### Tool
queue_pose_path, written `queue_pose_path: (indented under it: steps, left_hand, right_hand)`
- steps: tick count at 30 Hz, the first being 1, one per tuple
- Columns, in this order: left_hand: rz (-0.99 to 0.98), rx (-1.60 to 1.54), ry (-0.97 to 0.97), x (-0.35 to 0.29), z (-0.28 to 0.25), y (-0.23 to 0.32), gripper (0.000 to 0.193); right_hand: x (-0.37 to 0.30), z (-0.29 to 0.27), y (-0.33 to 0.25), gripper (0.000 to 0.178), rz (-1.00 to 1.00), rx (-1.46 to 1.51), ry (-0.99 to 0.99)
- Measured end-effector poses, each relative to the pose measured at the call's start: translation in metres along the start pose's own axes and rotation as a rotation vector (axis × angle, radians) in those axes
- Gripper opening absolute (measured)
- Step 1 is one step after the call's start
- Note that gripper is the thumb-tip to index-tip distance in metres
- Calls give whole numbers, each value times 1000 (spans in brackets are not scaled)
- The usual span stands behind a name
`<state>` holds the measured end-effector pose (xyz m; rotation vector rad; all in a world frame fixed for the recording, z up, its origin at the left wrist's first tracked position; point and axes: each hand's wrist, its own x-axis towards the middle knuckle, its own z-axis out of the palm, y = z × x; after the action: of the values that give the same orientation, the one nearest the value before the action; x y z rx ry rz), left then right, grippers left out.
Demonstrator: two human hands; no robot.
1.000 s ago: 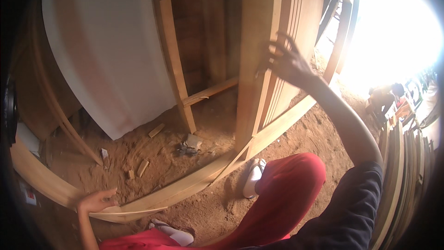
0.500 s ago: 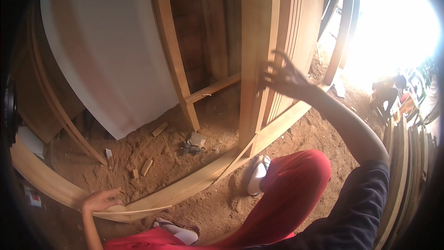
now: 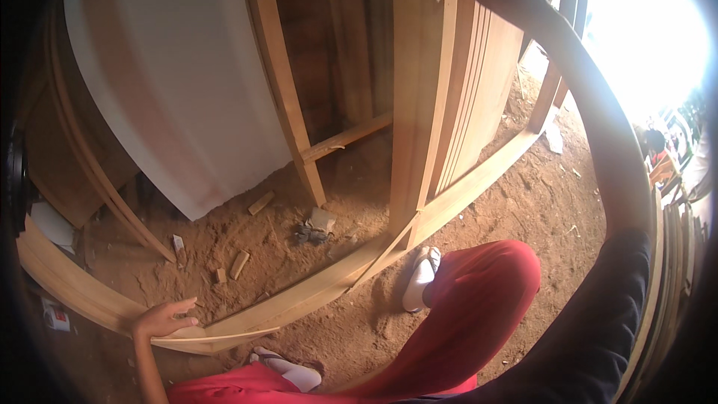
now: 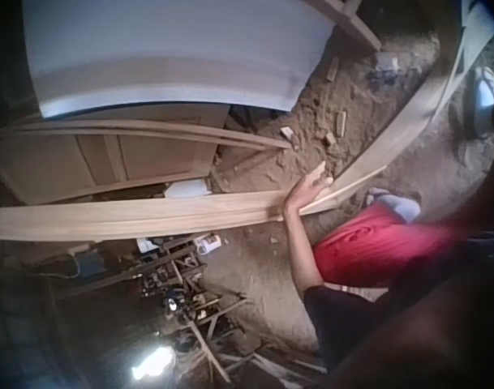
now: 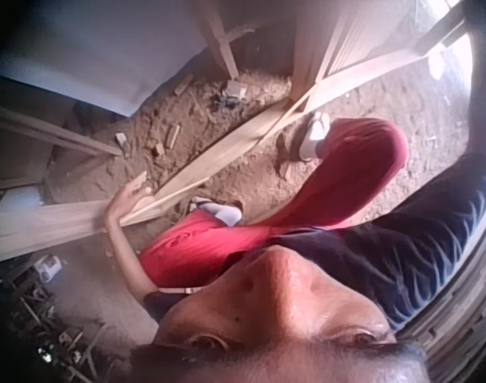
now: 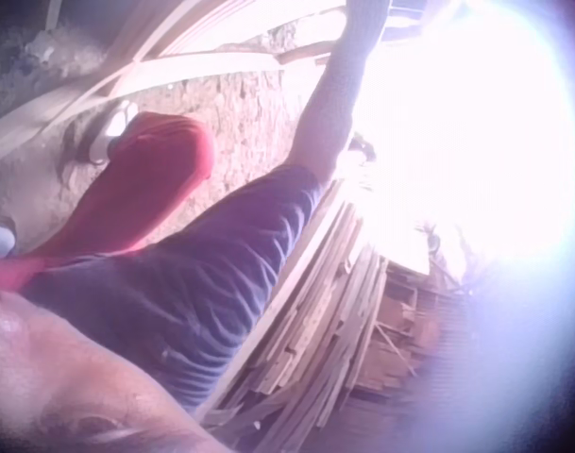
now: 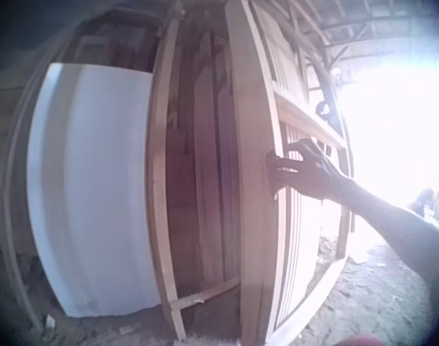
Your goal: The person sits on the floor and aligns a thin wooden strip along the edge of a larger wooden frame. They adjust the strip's position and hold it in place with their hands, appearing to fit it into a groove or joint.
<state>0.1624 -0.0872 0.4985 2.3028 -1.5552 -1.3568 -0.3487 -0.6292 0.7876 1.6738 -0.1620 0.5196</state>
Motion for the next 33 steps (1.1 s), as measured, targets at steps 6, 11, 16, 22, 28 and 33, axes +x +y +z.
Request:
queue_pose_path:
  steps: [6, 11, 16, 22, 28, 33]
  left_hand:
    - [-10, 40, -7, 5, 2, -1, 80]
    - [3, 14, 32, 1, 7, -24, 81]
    - [51, -26, 6, 20, 14, -8, 80]
    - [10, 0, 13, -4, 2, -4, 82]
    - [38, 64, 40, -4, 3, -17, 84]
    - [41, 22, 17, 4, 6, -20, 86]
  right_hand:
    - [-23, -3, -65, 25, -59, 186, 39]
    - [-93, -18, -196, 14, -145, 481, -82]
    - [-202, -10, -279, 15, -877, -374, 22]
    - [-142, -20, -271, 15, -647, 554, -285]
    - [-100, -34, -212, 16, -531, 614, -382]
    - [-60, -20, -142, 26, -404, 518, -205]
